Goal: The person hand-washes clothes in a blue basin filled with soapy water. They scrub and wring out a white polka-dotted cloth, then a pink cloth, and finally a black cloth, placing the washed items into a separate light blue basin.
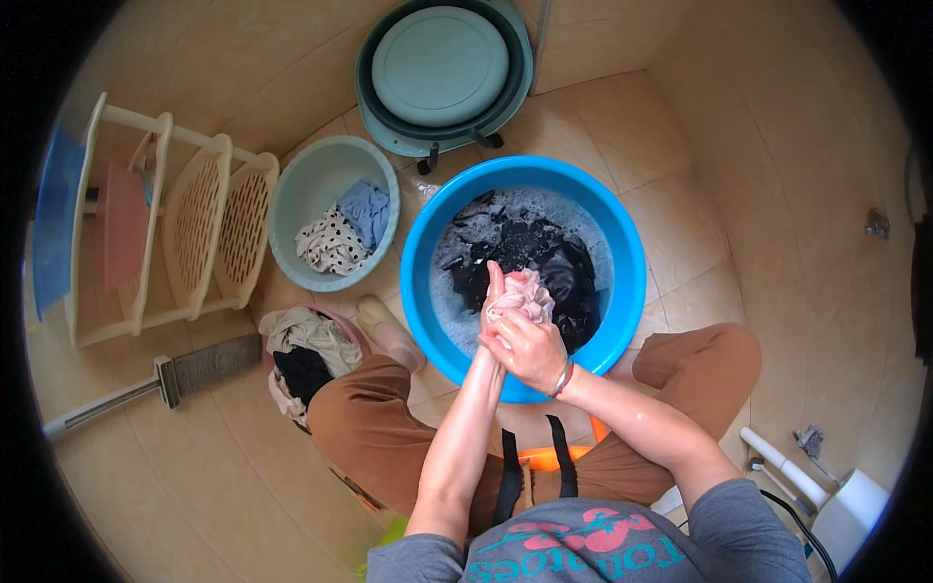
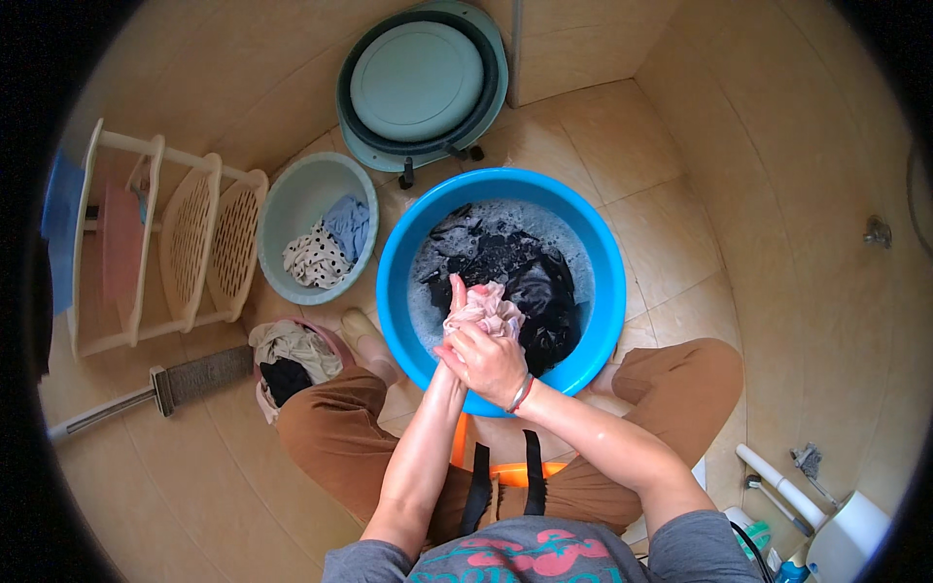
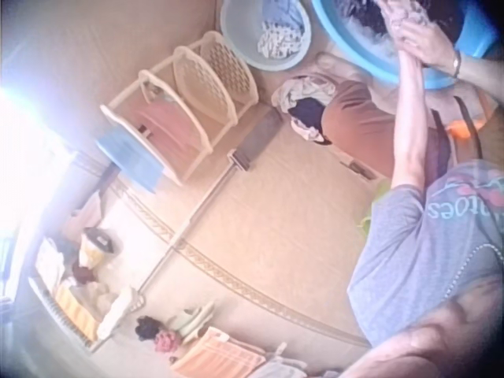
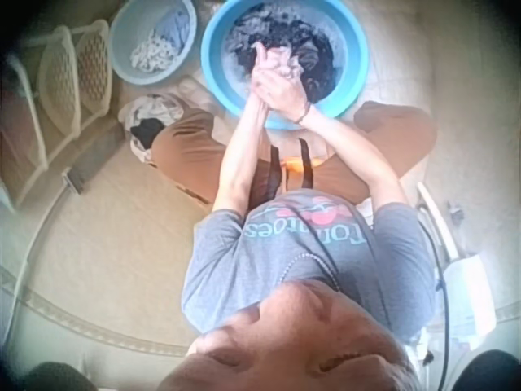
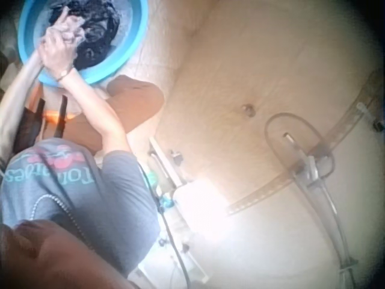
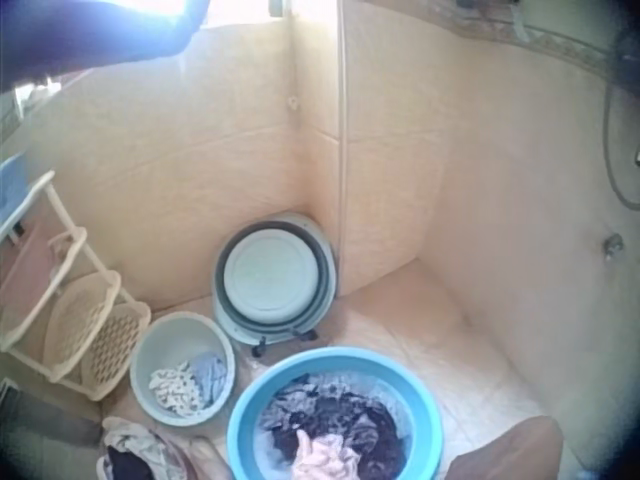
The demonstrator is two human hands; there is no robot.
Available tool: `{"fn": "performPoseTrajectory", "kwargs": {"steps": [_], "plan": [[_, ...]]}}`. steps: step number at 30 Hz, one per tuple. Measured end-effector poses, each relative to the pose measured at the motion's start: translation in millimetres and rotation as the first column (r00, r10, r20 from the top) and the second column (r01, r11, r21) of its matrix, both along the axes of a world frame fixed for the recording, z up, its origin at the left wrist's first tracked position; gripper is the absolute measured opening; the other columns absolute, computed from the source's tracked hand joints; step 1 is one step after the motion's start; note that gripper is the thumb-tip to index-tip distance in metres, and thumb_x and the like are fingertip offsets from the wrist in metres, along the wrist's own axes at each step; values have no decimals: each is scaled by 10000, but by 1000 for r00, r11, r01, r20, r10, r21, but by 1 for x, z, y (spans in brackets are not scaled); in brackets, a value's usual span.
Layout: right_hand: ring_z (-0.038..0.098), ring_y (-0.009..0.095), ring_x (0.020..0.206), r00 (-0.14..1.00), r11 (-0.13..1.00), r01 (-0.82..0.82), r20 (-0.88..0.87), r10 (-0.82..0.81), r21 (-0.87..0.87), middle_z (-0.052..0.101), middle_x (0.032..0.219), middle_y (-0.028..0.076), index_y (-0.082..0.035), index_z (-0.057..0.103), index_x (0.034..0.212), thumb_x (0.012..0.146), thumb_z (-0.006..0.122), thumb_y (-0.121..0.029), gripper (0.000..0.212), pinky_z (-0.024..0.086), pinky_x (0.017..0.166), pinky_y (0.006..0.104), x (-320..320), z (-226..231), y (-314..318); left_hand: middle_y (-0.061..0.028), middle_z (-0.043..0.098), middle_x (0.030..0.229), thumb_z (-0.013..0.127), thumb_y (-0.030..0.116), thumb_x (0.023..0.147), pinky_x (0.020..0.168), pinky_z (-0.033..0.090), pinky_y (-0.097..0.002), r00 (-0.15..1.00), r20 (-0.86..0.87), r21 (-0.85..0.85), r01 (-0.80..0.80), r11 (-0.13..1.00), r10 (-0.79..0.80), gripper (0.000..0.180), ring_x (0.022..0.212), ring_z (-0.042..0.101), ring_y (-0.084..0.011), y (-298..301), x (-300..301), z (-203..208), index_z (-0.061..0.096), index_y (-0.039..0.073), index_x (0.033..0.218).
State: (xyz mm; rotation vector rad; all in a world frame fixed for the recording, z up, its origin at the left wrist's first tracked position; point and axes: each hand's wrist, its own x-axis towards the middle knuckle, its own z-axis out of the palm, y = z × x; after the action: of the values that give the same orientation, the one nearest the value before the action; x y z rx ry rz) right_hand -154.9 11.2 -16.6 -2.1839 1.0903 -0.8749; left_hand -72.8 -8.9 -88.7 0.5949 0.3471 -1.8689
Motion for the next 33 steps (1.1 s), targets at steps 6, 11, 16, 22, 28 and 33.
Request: {"fn": "performPoseTrajectory", "kwargs": {"steps": [6, 11, 16, 22, 28, 33], "plan": [[626, 368, 687, 994, 989, 76, 68, -85, 130, 618, 752, 178, -21, 604, 846, 897, 551, -138, 138, 511, 575, 419, -5, -12, -15, -42, 557, 690, 530, 437, 942, 535, 488, -355, 802, 593, 37, -108, 993, 65, 407, 596, 570, -202, 13, -1, -18, 522, 112, 698], [624, 392, 737, 958, 906, 284, -143, -251, 315, 639, 781, 177, -44, 612, 850, 923, 525, -212, 203, 493, 638, 467, -25, -67, -35, -49, 622, 834, 545, 356, 929, 708, 496, -343, 645, 761, 262, -203, 943, -73, 292, 788, 608, -180, 20, -9, -5, 538, 82, 828], [662, 290, 804, 846, 597, 447, -97, -525, 667, 670, 856, 181, -25, 591, 1017, 965, 529, -345, 329, 496, 694, 393, -56, -127, -41, -101, 664, 992, 540, 417, 949, 877, 501, -355, 836, 543, 195, -212, 958, 74, 327, 959, 638, -218, 24, 8, -21, 582, 92, 956], [610, 129, 970, 749, 337, -264, 412, -519, 904, 651, 1078, 97, 36, 599, 1164, 934, 617, -205, 334, 492, 850, 269, -68, -96, -61, -77, 538, 1327, 447, 565, 947, 1014, 415, -478, 915, 395, 130, -137, 982, 76, 568, 1234, 505, -266, 25, 38, -28, 486, 130, 1311], [600, 140, 1025, 737, 291, -393, 488, -467, 872, 625, 1151, 103, 37, 534, 1253, 833, 714, -145, 491, 487, 885, 278, -70, -65, -68, -89, 476, 1391, 480, 590, 920, 1040, 386, -503, 950, 312, 142, -56, 988, 9, 643, 1251, 479, -294, 21, 35, -10, 393, 163, 1393], [562, 51, 665, 925, 336, -287, 351, -145, 897, 621, 823, -12, -79, 598, 1206, 857, 690, -174, 374, 476, 533, 205, -43, -38, -45, -103, 543, 1261, 629, 315, 911, 942, 482, -473, 960, 271, 28, -85, 996, 75, 680, 1127, 567, -288, 17, 33, -17, 246, 204, 1462]]}}
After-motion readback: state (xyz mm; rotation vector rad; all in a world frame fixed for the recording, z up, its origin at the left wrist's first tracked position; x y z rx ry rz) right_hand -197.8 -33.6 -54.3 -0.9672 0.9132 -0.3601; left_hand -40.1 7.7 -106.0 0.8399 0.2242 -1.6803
